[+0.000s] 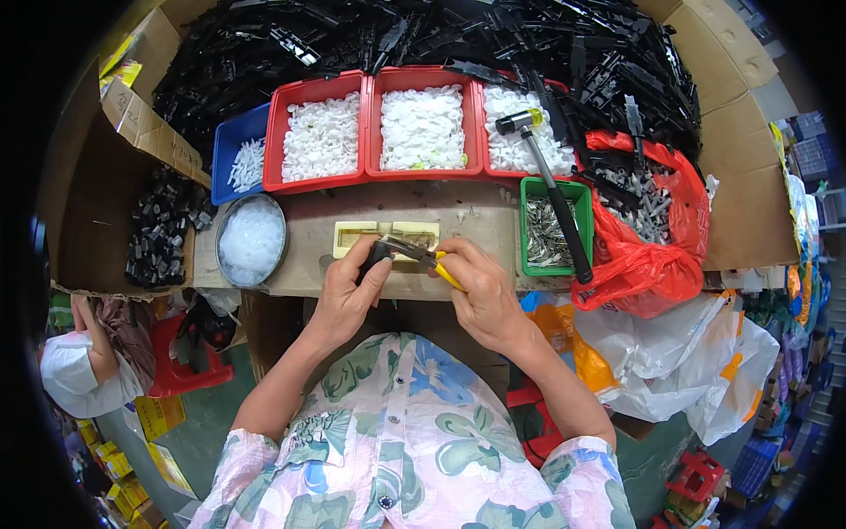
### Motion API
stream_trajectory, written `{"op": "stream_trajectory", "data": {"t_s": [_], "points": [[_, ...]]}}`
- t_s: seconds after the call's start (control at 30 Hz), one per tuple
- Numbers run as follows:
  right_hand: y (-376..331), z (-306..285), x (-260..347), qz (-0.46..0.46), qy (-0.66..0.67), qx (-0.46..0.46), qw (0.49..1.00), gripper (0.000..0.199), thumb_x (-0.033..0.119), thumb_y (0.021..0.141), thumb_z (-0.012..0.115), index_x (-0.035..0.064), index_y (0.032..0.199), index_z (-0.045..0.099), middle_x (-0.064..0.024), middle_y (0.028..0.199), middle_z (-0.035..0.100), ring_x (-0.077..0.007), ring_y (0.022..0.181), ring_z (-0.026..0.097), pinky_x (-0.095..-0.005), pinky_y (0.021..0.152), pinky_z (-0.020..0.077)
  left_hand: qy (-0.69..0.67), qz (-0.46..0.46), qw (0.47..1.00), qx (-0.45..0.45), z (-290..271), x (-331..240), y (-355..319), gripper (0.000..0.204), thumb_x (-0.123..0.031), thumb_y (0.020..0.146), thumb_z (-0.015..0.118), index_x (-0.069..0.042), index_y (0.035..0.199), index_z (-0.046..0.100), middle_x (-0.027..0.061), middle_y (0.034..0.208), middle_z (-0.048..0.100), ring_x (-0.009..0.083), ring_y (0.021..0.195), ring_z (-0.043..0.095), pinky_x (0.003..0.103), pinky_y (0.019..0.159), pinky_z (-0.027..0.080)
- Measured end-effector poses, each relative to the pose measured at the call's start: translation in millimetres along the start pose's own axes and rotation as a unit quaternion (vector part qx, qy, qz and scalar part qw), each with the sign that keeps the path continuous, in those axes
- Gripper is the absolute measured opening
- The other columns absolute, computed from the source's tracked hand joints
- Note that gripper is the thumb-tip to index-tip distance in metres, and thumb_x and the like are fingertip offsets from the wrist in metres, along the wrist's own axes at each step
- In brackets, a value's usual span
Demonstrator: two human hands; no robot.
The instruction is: The person assembles small lock mechanisms at a workbench. They place a white plastic housing into a yellow jig, insert a metal pin, and strike it with a hammer. They then use pliers to trim the pin and remove the assembled unit. This process is repeated with multiple components from nearby bins.
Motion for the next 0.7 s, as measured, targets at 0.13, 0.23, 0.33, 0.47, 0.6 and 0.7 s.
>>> {"op": "stream_trajectory", "data": {"t_s": [0.13, 0.23, 0.33, 0.47, 0.6, 0.7], "points": [[-1.3, 7.0, 4.6, 0.004, -0.038, 0.033, 0.999, 0.019, -0.013, 0.075, 0.053, -0.0042, 0.092, 0.052, -0.0208, 0.093, 0.052, -0.0437, 0.088, 0.056, -0.0473, 0.076, 0.0458, -0.012, 0.007, 0.999, 0.038, -1.7, 3.4, -0.5, 0.028, -0.027, 0.105, 0.053, -0.002, 0.116, 0.057, -0.0027, 0.069, 0.047, 0.0045, 0.056, 0.044, 0.023, 0.049, 0.037], [-5.3, 3.4, 7.2, -0.022, -0.062, 0.059, 0.996, 0.019, -0.012, 0.074, 0.054, -0.0036, 0.088, 0.047, -0.0204, 0.089, 0.049, -0.0444, 0.083, 0.054, -0.0489, 0.072, 0.0448, -0.117, -0.077, 0.983, 0.115, -3.4, 4.6, -3.5, 0.028, -0.029, 0.105, 0.053, -0.002, 0.108, 0.056, -0.0012, 0.066, 0.046, 0.0052, 0.054, 0.043, 0.022, 0.046, 0.037], [-10.3, -1.3, 9.0, -0.032, -0.050, 0.083, 0.995, 0.019, -0.012, 0.073, 0.054, -0.0035, 0.088, 0.045, -0.0209, 0.088, 0.049, -0.0445, 0.083, 0.054, -0.0486, 0.071, 0.0451, -0.318, -0.177, 0.904, 0.224, -5.5, -0.1, -8.6, 0.030, -0.032, 0.104, 0.056, -0.001, 0.105, 0.056, 0.0007, 0.064, 0.045, 0.0074, 0.049, 0.041, 0.023, 0.044, 0.035], [-14.3, -9.1, 22.7, -0.048, -0.020, 0.088, 0.995, 0.020, -0.012, 0.072, 0.054, -0.0032, 0.088, 0.045, -0.0202, 0.089, 0.050, -0.0441, 0.083, 0.055, -0.0481, 0.070, 0.0458, -0.584, -0.191, 0.690, 0.384, 1.7, 2.9, -17.4, 0.037, -0.036, 0.100, 0.060, 0.000, 0.105, 0.056, 0.0031, 0.061, 0.046, 0.0107, 0.042, 0.040, 0.026, 0.041, 0.032], [-13.2, -7.9, 27.0, -0.046, -0.004, 0.075, 0.996, 0.020, -0.010, 0.073, 0.056, -0.0029, 0.090, 0.047, -0.0194, 0.091, 0.051, -0.0429, 0.085, 0.056, -0.0480, 0.071, 0.0461, -0.614, -0.168, 0.673, 0.375, 6.6, 2.2, -18.6, 0.040, -0.038, 0.102, 0.056, 0.001, 0.111, 0.055, 0.0054, 0.065, 0.048, 0.0114, 0.045, 0.045, 0.024, 0.040, 0.035], [-8.4, -10.5, 18.0, -0.065, -0.037, 0.068, 0.995, 0.021, -0.006, 0.073, 0.059, -0.0020, 0.092, 0.051, -0.0187, 0.093, 0.052, -0.0408, 0.089, 0.056, -0.0478, 0.073, 0.0458, -0.484, -0.218, 0.797, 0.286, -12.1, -1.8, -26.4, 0.037, -0.036, 0.101, 0.059, 0.000, 0.104, 0.057, 0.0026, 0.063, 0.047, 0.0101, 0.044, 0.043, 0.026, 0.041, 0.032]]}}
Point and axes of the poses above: each hand's wrist, its own y-axis towards the middle knuckle, its own z-axis out of the palm, x = y × z, the point moved 3 cm from there along y, towards the middle knuckle
